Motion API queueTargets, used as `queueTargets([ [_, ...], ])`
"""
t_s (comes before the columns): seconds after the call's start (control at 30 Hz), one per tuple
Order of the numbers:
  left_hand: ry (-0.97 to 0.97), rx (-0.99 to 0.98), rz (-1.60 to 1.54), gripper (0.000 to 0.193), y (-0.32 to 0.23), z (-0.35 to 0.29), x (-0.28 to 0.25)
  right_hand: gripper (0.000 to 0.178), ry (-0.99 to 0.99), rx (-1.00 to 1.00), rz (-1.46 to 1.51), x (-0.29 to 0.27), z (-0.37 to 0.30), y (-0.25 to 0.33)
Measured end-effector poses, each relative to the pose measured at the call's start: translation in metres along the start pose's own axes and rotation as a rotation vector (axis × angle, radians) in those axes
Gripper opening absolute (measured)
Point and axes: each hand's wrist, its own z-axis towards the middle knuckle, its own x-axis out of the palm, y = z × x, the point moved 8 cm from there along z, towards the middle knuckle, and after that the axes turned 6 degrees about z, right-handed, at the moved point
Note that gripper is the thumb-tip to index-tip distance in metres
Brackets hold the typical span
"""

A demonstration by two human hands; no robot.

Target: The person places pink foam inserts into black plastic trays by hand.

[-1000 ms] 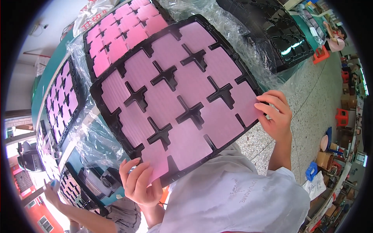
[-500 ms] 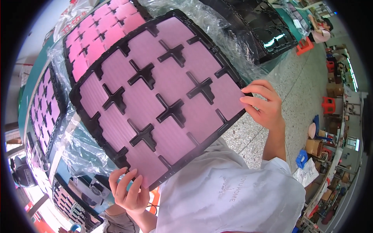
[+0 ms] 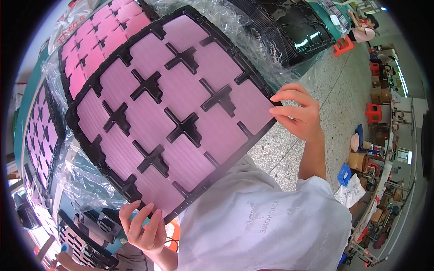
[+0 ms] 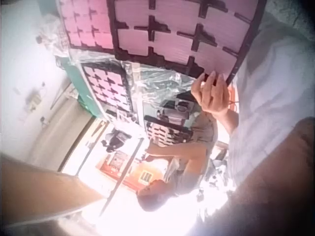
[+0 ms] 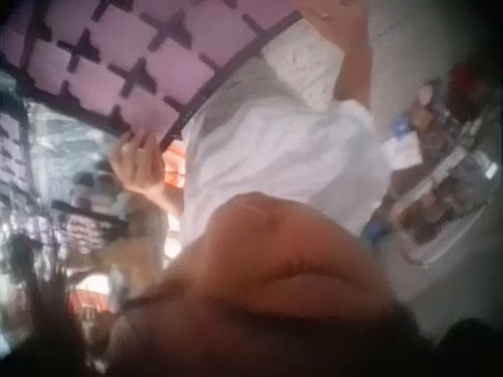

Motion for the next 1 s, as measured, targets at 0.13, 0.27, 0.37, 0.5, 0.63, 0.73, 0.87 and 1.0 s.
queueTargets([
  [0.13,0.012,-0.004,0.004,0.027,-0.002,0.001,0.001,0.032,0.011,-0.011,0.008,-0.001,-0.001,0.001],
  [0.27,0.002,-0.008,0.002,0.028,-0.002,0.0,0.002,0.032,0.013,0.001,0.001,0.0,-0.001,0.002],
  [0.37,-0.004,-0.015,0.006,0.028,-0.002,0.0,0.002,0.031,0.013,0.0,0.01,0.002,0.0,0.002],
  [0.5,-0.013,-0.036,0.008,0.028,-0.001,-0.001,0.002,0.03,0.022,-0.001,0.002,0.002,0.001,0.002],
  [0.63,-0.023,-0.071,0.007,0.028,-0.001,-0.001,0.001,0.031,0.015,0.01,-0.008,0.002,0.002,0.004],
  [0.73,-0.028,-0.066,-0.007,0.03,-0.002,-0.001,0.001,0.031,0.029,0.007,0.002,0.001,0.005,0.008],
  [0.87,-0.005,-0.049,0.008,0.031,-0.003,0.001,0.001,0.031,0.066,-0.015,0.011,0.002,0.011,0.01],
  [1.0,-0.005,-0.071,0.019,0.031,-0.004,0.003,0.001,0.031,0.125,-0.002,-0.001,0.006,0.018,0.012],
])
